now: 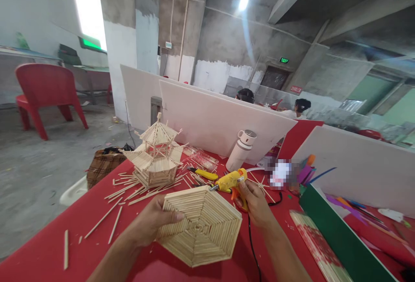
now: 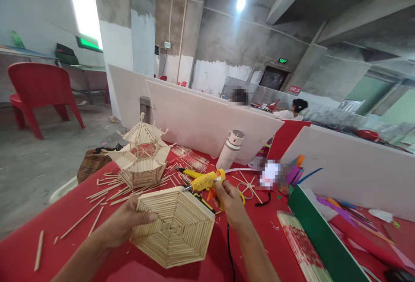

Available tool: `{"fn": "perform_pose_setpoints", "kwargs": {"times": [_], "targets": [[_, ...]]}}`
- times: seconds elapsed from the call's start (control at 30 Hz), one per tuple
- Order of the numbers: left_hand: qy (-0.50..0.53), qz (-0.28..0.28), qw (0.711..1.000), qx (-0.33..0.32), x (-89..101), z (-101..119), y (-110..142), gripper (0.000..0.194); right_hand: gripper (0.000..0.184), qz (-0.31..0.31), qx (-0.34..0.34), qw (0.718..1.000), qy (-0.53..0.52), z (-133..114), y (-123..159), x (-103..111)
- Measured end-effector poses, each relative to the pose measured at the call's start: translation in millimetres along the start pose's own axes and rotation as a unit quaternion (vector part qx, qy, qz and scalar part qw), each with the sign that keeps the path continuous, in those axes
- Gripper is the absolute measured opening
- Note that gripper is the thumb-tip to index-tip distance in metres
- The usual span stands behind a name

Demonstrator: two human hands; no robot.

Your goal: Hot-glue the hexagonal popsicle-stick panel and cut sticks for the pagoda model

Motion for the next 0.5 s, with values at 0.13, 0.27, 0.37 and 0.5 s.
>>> {"fn": "perform_pose_setpoints", "kwargs": {"times": [0.13,0.27,0.37,0.5], "targets": [[-0.004,0.003,1.000,0.006,-1.3,1.3,-0.1,0.036,0.055,0.001,-0.005,1.000,-0.015,0.5,-3.5,-7.2],[-0.010,0.009,1.000,0.006,-1.2,2.8,0.6,0.037,0.055,-0.004,-0.012,1.000,-0.020,-0.3,-6.7,-10.4],[-0.025,0.010,1.000,0.013,-0.7,2.5,1.5,0.038,0.054,-0.005,-0.009,1.000,-0.008,-0.7,-7.9,-9.0],[-0.036,0.003,0.999,0.026,-2.2,2.2,2.3,0.038,0.053,-0.009,-0.015,1.000,-0.003,-1.2,-9.1,-8.3]]}}
Point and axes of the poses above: each hand's wrist, its own y-axis away from the middle knuckle, its own x-axis out of the back of the hand, z = x × y, the point moved 3 cm from there along -y, towards the middle knuckle, and after that the axes turned 11 degrees about -z, right-handed, at the moved point
